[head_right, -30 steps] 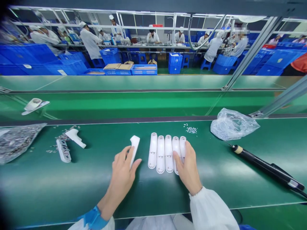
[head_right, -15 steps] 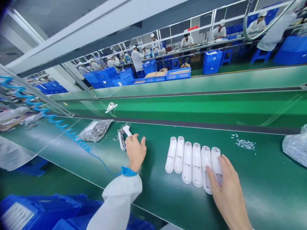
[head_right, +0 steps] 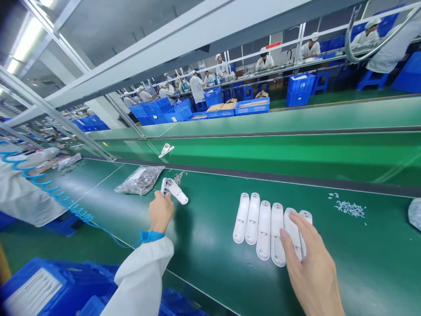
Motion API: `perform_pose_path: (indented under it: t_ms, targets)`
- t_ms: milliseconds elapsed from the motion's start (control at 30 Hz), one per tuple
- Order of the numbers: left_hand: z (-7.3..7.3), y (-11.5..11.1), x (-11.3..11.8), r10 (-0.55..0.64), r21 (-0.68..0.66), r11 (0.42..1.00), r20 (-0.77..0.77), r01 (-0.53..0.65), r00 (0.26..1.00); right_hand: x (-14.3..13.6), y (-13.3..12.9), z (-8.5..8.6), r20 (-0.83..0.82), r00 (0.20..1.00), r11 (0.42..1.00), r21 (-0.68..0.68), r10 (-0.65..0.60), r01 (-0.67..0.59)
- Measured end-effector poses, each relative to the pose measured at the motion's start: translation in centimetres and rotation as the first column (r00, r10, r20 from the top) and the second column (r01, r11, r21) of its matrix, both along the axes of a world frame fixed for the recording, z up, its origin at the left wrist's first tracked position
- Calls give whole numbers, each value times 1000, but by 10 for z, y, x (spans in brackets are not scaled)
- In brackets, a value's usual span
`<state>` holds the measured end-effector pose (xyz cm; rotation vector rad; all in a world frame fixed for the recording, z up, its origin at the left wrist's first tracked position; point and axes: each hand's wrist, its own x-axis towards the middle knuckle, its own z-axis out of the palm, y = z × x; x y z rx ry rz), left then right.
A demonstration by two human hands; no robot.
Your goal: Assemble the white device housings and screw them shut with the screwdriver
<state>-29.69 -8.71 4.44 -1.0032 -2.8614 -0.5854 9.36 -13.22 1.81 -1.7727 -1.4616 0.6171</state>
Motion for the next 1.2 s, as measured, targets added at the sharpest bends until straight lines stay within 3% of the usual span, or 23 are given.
perform_pose_path:
  t_ms: [133, 233, 333, 433, 533, 600, 667, 733, 833, 867, 900, 933, 1000, 1033, 1100, 1200]
  targets:
    - [29, -14, 13, -245, 139, 962, 53, 236, 968, -8, 4, 6, -74, 995, 997, -19, 69, -71]
    - [47, -21, 40, -464, 235, 875, 153, 424, 873, -20, 8, 13, -163, 972, 985, -9, 168, -172]
    - [60, -27, 83, -676, 383, 737, 425, 557, 602, -35, 12, 20, -283, 923, 962, 2, 262, -273]
    - [63, -33, 132, -712, 496, 670, 639, 553, 291, -46, 16, 28, -514, 812, 939, -38, 276, -343]
    - [57, -39, 174, -660, 538, 664, 748, 519, 70, -46, 16, 39, -787, 604, 924, -128, 126, -361]
    - [48, -44, 196, -632, 544, 655, 775, 524, -13, -41, 15, 46, -891, 452, 928, -192, -29, -319]
    - [37, -48, 211, -651, 538, 615, 759, 576, -13, -33, 14, 50, -919, 361, 938, -255, -159, -235]
    - [23, -53, 220, -749, 529, 521, 660, 670, 61, -23, 14, 47, -911, 332, 938, -308, -244, -158]
    - [1, -59, 227, -931, 490, 331, 309, 806, 195, -12, 11, 36, -885, 379, 944, -322, -272, -76]
    - [-5, -61, 229, -952, 475, 298, 214, 828, 220, -10, 10, 32, -875, 422, 955, -289, -239, -59]
    - [-10, -63, 231, -954, 471, 299, 179, 830, 242, -9, 8, 28, -861, 467, 966, -255, -203, -50]
    - [-13, -65, 234, -940, 474, 337, 218, 813, 262, -8, 6, 25, -847, 503, 972, -227, -170, -54]
    - [-13, -69, 241, -847, 486, 495, 456, 720, 274, -8, 2, 20, -848, 508, 972, -222, -151, -80]
    - [-11, -70, 244, -761, 477, 586, 603, 655, 241, -8, 0, 18, -857, 485, 965, -245, -171, -92]
    - [-3, -71, 249, -544, 436, 738, 836, 516, 73, -6, -4, 17, -864, 453, 949, -297, -221, -104]
    - [8, -69, 251, -310, 379, 868, 918, 321, -246, 0, -8, 19, -823, 513, 941, -328, -243, -79]
